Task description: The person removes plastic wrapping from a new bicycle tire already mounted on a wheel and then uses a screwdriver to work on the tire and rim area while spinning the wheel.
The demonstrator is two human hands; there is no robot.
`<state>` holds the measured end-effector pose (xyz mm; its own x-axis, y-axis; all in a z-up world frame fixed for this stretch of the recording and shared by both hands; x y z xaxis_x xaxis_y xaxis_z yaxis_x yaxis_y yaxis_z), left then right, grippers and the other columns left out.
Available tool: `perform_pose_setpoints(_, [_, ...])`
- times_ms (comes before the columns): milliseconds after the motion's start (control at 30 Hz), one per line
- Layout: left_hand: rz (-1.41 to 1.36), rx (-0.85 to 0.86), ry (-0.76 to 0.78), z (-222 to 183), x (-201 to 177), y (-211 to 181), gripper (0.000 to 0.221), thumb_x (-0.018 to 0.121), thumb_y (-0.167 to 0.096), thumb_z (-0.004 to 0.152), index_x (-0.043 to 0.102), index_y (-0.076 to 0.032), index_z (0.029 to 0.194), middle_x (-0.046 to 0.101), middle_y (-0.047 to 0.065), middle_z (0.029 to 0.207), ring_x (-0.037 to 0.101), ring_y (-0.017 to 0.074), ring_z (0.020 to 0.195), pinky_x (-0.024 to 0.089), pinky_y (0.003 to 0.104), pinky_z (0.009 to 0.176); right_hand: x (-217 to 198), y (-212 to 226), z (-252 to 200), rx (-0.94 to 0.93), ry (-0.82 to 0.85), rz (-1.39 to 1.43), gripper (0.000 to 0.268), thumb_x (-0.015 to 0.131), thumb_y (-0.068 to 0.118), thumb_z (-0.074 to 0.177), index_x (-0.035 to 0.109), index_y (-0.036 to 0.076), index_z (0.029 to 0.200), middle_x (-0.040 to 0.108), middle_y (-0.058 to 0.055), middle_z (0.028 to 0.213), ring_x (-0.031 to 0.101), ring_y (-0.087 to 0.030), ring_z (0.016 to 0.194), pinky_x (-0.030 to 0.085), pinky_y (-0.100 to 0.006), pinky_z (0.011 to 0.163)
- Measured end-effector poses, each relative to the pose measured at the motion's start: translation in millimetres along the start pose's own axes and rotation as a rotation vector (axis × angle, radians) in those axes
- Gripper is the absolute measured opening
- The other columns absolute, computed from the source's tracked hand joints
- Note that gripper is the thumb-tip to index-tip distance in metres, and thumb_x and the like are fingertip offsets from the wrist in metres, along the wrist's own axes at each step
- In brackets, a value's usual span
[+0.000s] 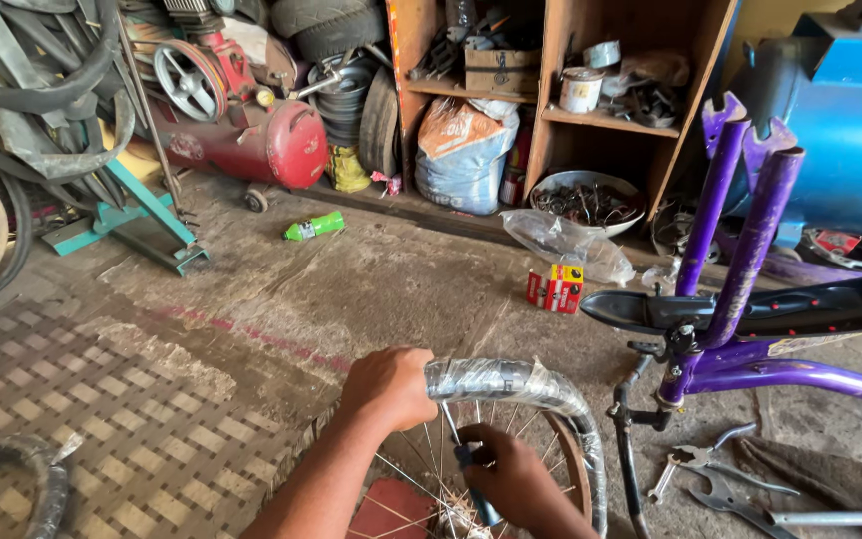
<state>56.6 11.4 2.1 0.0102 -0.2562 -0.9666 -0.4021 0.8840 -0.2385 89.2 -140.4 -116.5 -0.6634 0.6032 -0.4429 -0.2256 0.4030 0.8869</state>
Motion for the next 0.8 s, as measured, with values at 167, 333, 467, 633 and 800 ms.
perform_pose_setpoints(167, [0.028,0.005,0.018,-6.5,-0.6,1.8,0.031,0.072,-0.016,0.073,0.07,-0.016,0.105,0.075,0.011,0.107,0.07,0.0309,0.105,0.056,0.043,0.093,25.4,-21.4,5.8,-0.001,-0.144,0.089,0.044,0.069,0.008,0.086,0.067,0.007,0.13,0.081,-0.01,0.097,0.076,-0.015,0.084,0.059,-0.03,0.079])
perform_pose_setpoints(333, [0.025,0.001,0.01,-0.1,0.5,4.6,0.037,0.074,-0.017,0.072,0.07,-0.017,0.109,0.074,0.01,0.107,0.07,0.0309,0.103,0.057,0.044,0.09,28.2,-49.6,19.5,0.014,-0.184,0.369,0.048,0.069,0.01,0.087,0.061,0.008,0.135,0.079,-0.01,0.094,0.071,-0.016,0.079,0.058,-0.03,0.072])
perform_pose_setpoints(467, [0.006,0.0,0.023,0.8,-0.8,6.1,0.046,0.077,-0.017,0.069,0.069,-0.019,0.114,0.074,0.009,0.109,0.071,0.0292,0.103,0.057,0.043,0.091,44.4,-67.5,8.6,0.161,0.044,0.498,0.044,0.07,0.018,0.094,0.061,0.002,0.134,0.075,-0.012,0.091,0.071,-0.017,0.078,0.058,-0.03,0.07])
perform_pose_setpoints(633, [0.017,-0.06,0.097,8.4,2.3,17.2,0.056,0.083,-0.023,0.068,0.066,-0.017,0.12,0.074,0.011,0.11,0.071,0.0304,0.103,0.057,0.042,0.092,38.3,-77.1,-7.1,0.043,-0.282,0.348,0.056,0.079,0.013,0.084,0.064,0.011,0.138,0.071,-0.011,0.084,0.066,-0.017,0.066,0.053,-0.03,0.062])
perform_pose_setpoints(800, [0.104,-0.051,0.121,22.2,7.2,21.6,0.033,0.079,-0.015,0.07,0.076,-0.008,0.102,0.075,0.016,0.104,0.073,0.032,0.099,0.059,0.043,0.088,31.3,-61.9,-7.7,-0.129,-0.686,0.216,0.037,0.084,0.012,0.075,0.074,0.008,0.111,0.081,-0.01,0.083,0.08,-0.016,0.075,0.061,-0.028,0.072])
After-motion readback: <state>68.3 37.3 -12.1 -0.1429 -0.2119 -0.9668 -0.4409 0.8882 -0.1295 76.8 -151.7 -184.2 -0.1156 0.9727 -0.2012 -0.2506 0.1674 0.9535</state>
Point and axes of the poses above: each hand's wrist, its own z-axis towards the middle knuckle, its own x-axis out of the palm, y = z × x, the point moved 9 cm from there along z, towards the middle knuckle
